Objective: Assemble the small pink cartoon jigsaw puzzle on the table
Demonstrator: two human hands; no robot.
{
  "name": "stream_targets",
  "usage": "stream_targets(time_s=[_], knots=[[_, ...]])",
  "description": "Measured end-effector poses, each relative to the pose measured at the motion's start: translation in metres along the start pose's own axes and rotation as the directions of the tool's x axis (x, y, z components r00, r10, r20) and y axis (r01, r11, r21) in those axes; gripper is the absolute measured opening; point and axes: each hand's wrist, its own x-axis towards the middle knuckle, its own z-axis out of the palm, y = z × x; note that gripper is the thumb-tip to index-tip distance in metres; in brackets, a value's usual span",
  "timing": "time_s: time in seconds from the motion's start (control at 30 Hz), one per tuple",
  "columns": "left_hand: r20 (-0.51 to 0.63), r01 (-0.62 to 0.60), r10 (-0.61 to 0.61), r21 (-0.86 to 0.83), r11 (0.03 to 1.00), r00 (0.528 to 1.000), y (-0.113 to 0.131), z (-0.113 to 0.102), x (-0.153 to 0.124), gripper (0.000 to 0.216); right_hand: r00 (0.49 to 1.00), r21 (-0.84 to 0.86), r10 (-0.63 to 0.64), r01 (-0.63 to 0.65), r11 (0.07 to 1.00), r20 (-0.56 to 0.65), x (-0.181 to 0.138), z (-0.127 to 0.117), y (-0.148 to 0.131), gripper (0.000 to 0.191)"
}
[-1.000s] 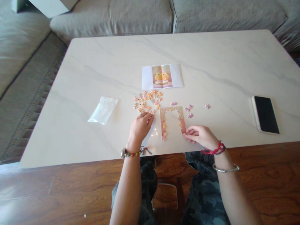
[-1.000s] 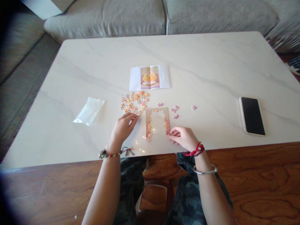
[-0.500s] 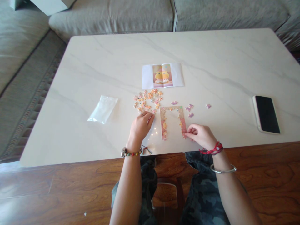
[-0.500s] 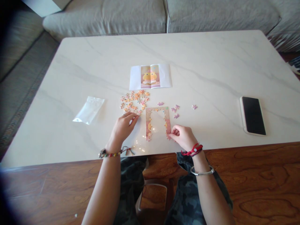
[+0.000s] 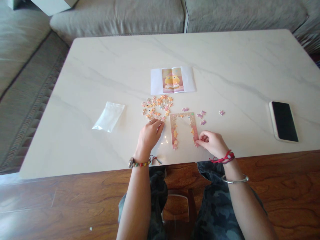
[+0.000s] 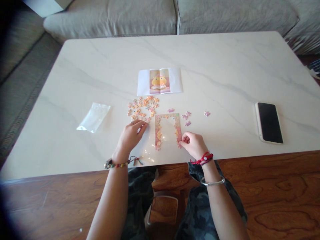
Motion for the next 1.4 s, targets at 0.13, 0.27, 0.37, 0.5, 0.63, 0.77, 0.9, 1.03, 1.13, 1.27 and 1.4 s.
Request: stream_targets(time_s=[0.13, 0.27, 0.37, 0.5, 0.63, 0.77, 0.9, 1.03, 1.13, 1.27, 1.4], knots=[[-0.002, -0.007, 0.007, -0.002, 1.0, 1.0, 0.0, 0.003, 0.0, 0.025, 0.997, 0.044, 0.072, -0.073, 0.996, 0.033, 0.003, 0.0, 0.0, 0.016], [0.008, -0.019, 0.019, -0.02, 1.0, 1.0, 0.002, 0.005, 0.001, 0.023, 0.994, 0.111, 0.081, -0.09, 0.99, 0.078, 0.005, -0.003, 0.001, 0.015], [-0.006, -0.017, 0.017, -0.035, 0.999, 1.0, 0.005, 0.005, 0.001, 0.022, 0.998, 0.12, 0.053, -0.055, 0.991, 0.026, 0.005, -0.004, 0.003, 0.017], [-0.033, 0.004, -0.006, -0.041, 0.999, 0.999, 0.005, 0.005, 0.001, 0.02, 0.999, 0.064, 0.033, -0.033, 0.997, -0.009, 0.003, -0.004, 0.002, 0.016], [-0.042, -0.005, 0.003, -0.049, 0.999, 0.999, 0.004, 0.006, 0.0, 0.02, 0.993, 0.042, -0.021, 0.026, 0.999, -0.112, 0.003, -0.012, 0.003, 0.018], [-0.022, -0.013, 0.012, -0.064, 0.998, 1.0, 0.009, 0.009, 0.0, 0.02, 0.907, -0.167, -0.214, 0.163, 0.973, -0.363, 0.008, -0.023, 0.016, 0.018], [-0.027, -0.051, 0.05, -0.042, 0.998, 0.998, 0.014, 0.014, 0.004, 0.021, 0.836, -0.411, -0.444, 0.299, 0.861, -0.322, 0.021, -0.022, 0.029, 0.032], [-0.09, -0.061, 0.069, 0.088, 0.994, 0.994, 0.014, 0.016, 0.009, 0.028, 0.836, -0.473, -0.485, 0.329, 0.818, -0.256, 0.031, -0.016, 0.034, 0.026], [-0.086, -0.001, 0.015, 0.165, 0.986, 0.996, 0.014, 0.017, 0.01, 0.037, 0.829, -0.445, -0.486, 0.339, 0.829, -0.275, 0.034, -0.015, 0.034, 0.016], [-0.043, 0.022, -0.014, 0.176, 0.984, 0.999, 0.017, 0.016, 0.012, 0.034, 0.825, -0.391, -0.485, 0.36, 0.847, -0.29, 0.032, -0.019, 0.033, 0.013], [-0.022, 0.035, -0.032, 0.165, 0.986, 0.999, 0.021, 0.014, 0.015, 0.031, 0.829, -0.367, -0.472, 0.356, 0.859, -0.301, 0.031, -0.023, 0.036, 0.012]])
